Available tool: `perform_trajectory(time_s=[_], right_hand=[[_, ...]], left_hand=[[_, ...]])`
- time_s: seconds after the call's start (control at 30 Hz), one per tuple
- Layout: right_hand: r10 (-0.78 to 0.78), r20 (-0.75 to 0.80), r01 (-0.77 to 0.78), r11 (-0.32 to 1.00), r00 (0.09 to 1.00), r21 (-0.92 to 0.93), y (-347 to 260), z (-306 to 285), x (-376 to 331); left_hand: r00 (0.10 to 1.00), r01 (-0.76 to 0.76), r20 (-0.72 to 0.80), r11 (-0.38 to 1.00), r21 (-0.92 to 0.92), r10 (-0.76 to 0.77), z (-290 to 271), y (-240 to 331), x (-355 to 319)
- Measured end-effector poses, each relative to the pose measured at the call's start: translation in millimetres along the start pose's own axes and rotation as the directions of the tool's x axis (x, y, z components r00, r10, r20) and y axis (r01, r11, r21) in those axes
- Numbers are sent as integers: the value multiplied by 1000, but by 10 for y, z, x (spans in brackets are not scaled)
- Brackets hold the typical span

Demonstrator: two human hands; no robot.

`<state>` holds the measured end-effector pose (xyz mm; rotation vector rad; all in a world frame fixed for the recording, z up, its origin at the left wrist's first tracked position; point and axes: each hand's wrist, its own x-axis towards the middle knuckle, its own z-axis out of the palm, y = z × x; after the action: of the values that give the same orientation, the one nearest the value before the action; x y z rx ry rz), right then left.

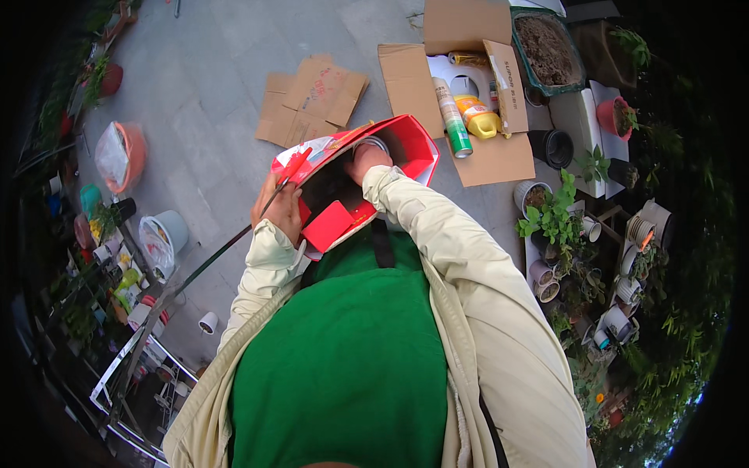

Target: Cutting and disassembling various cardboard boxes using a pair of scissors.

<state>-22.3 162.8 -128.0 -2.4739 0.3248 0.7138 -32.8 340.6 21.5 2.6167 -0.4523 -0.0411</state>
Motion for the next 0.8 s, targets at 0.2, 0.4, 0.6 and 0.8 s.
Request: perform_trajectory(time_s=[0.2,0.4,0.6,0.8], right_hand=[[-97,25,92,981,995,169,-96,-852,-441],[-31,-80,68,852,996,520,125,-1914,-832],[200,-305,0,837,931,547,572,-2740,-876],[213,-388,66,802,897,593,775,-2557,-535]], left_hand=[[991,134,5,991,4,-134,139,-255,-150],[979,202,-39,979,1,-202,51,-560,-291],[947,309,-68,949,-68,-313,-165,-688,-352],[937,330,-83,939,-97,-338,-377,-625,-348]])
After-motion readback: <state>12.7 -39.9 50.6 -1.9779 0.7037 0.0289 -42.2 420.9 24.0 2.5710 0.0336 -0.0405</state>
